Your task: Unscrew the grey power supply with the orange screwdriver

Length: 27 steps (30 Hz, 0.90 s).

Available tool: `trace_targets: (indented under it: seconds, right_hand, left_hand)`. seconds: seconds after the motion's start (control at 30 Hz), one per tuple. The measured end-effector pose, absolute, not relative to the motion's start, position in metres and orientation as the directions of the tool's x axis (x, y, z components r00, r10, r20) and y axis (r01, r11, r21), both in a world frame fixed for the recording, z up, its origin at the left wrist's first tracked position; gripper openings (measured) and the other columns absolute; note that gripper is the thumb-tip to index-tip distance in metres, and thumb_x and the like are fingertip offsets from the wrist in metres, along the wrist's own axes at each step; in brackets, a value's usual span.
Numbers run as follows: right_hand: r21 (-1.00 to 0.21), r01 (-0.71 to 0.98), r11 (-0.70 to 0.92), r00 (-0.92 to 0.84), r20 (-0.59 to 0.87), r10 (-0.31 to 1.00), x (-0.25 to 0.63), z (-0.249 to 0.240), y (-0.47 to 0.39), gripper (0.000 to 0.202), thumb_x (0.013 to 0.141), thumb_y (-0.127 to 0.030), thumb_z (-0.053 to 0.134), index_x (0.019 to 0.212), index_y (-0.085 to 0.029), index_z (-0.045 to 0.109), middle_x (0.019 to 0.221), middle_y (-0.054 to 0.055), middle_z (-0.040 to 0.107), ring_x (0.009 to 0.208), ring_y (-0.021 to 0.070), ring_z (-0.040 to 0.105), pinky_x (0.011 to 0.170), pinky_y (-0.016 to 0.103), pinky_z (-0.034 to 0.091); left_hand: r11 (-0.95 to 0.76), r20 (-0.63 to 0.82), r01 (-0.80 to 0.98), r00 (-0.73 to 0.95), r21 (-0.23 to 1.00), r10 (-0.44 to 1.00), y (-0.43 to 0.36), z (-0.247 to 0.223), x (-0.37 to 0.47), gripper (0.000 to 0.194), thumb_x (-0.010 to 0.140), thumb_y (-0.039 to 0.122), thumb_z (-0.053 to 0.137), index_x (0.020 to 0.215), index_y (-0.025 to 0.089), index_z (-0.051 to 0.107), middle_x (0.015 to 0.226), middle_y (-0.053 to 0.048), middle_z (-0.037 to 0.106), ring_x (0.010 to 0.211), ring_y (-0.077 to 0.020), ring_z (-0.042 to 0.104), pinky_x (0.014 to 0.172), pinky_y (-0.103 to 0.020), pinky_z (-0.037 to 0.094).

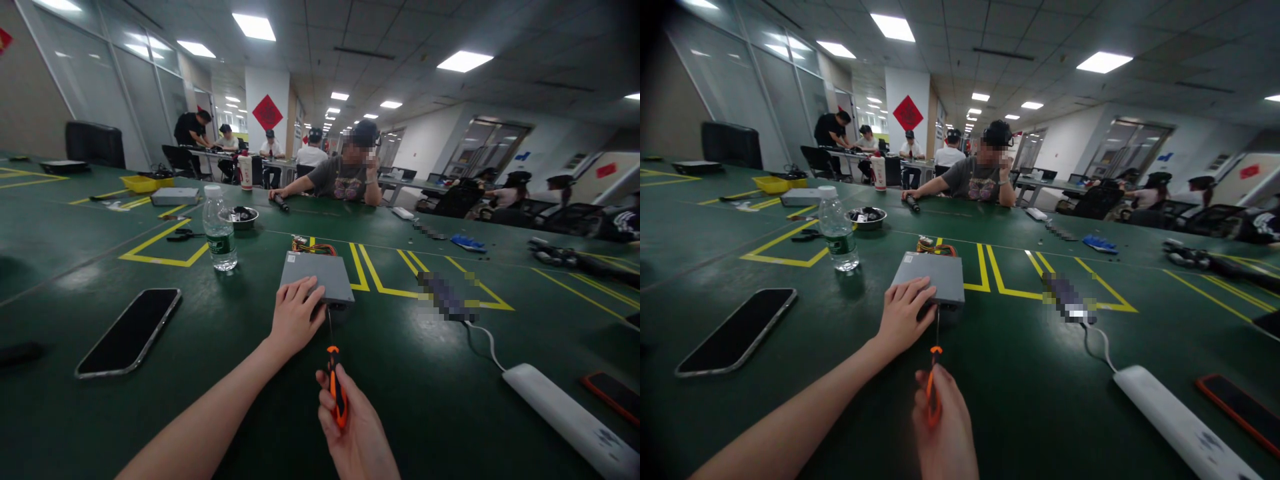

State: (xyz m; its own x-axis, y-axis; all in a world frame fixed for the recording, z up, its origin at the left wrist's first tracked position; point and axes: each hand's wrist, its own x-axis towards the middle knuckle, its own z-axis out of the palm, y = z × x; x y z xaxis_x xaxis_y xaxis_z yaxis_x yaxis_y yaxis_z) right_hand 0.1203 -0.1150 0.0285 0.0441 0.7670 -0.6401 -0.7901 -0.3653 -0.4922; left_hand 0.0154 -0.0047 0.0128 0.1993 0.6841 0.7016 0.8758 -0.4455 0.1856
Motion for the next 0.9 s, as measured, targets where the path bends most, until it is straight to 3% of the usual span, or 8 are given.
trace_targets:
  seconds: [0.1, 0.27, 0.43, 0.57, 0.7, 0.9]
  right_hand:
    - [-0.445, -0.829, -0.339, 0.042, -0.654, 0.755, 0.122, 0.032, -0.113, 0.004, 0.085, -0.013, 0.051, 0.087, -0.01, 0.054, 0.064, 0.002, 0.058, 0.043, 0.0027, 0.042, 0.034, 0.01, 0.025]
    - [-0.336, -0.823, -0.458, -0.081, -0.729, 0.68, 0.12, 0.039, -0.112, 0.02, 0.092, -0.023, 0.042, 0.089, -0.01, 0.057, 0.067, 0.002, 0.056, 0.046, 0.004, 0.049, 0.034, 0.01, 0.028]
    - [-0.357, -0.812, -0.463, -0.095, -0.7, 0.708, 0.118, 0.034, -0.111, 0.017, 0.089, -0.026, 0.049, 0.089, -0.012, 0.058, 0.067, 0.001, 0.056, 0.043, 0.0037, 0.045, 0.032, 0.011, 0.025]
    - [-0.379, -0.83, -0.41, -0.06, -0.669, 0.741, 0.121, 0.035, -0.113, 0.005, 0.084, -0.017, 0.056, 0.084, -0.012, 0.056, 0.068, 0.001, 0.055, 0.043, 0.0018, 0.043, 0.033, 0.01, 0.026]
    - [-0.294, -0.848, -0.441, -0.123, -0.7, 0.704, 0.122, 0.045, -0.111, 0.018, 0.092, -0.022, 0.044, 0.086, -0.009, 0.056, 0.065, 0.001, 0.053, 0.043, 0.0018, 0.043, 0.032, 0.009, 0.025]
    - [-0.354, -0.818, -0.453, -0.105, -0.683, 0.723, 0.121, 0.044, -0.112, 0.02, 0.092, -0.024, 0.045, 0.089, -0.009, 0.058, 0.067, 0.002, 0.055, 0.043, 0.0028, 0.044, 0.032, 0.01, 0.026]
  left_hand:
    - [-0.451, 0.707, 0.873, 0.201, 0.185, 0.678, -0.005, 0.013, 0.015, 0.025, 0.083, 0.031, 0.051, 0.107, 0.025, 0.056, 0.121, -0.005, 0.056, 0.114, -0.0223, 0.047, 0.092, -0.04, 0.031]
    - [-0.453, 0.704, 0.87, 0.199, 0.193, 0.682, -0.006, 0.014, 0.016, 0.025, 0.083, 0.03, 0.05, 0.107, 0.025, 0.056, 0.122, -0.005, 0.056, 0.115, -0.0227, 0.046, 0.092, -0.041, 0.031]
    - [-0.439, 0.709, 0.878, 0.186, 0.19, 0.68, -0.006, 0.014, 0.017, 0.024, 0.083, 0.029, 0.051, 0.106, 0.025, 0.057, 0.121, -0.005, 0.057, 0.114, -0.0228, 0.047, 0.092, -0.041, 0.032]
    - [-0.447, 0.715, 0.876, 0.193, 0.183, 0.672, -0.006, 0.015, 0.016, 0.024, 0.082, 0.028, 0.052, 0.106, 0.025, 0.057, 0.12, -0.005, 0.057, 0.113, -0.0232, 0.047, 0.091, -0.041, 0.033]
    - [-0.437, 0.7, 0.881, 0.197, 0.18, 0.686, -0.006, 0.014, 0.016, 0.025, 0.082, 0.029, 0.052, 0.107, 0.025, 0.056, 0.122, -0.004, 0.056, 0.115, -0.0226, 0.046, 0.092, -0.04, 0.032]
    - [-0.438, 0.695, 0.88, 0.201, 0.182, 0.691, -0.005, 0.013, 0.016, 0.025, 0.083, 0.03, 0.05, 0.108, 0.025, 0.055, 0.123, -0.004, 0.056, 0.115, -0.0226, 0.046, 0.092, -0.04, 0.032]
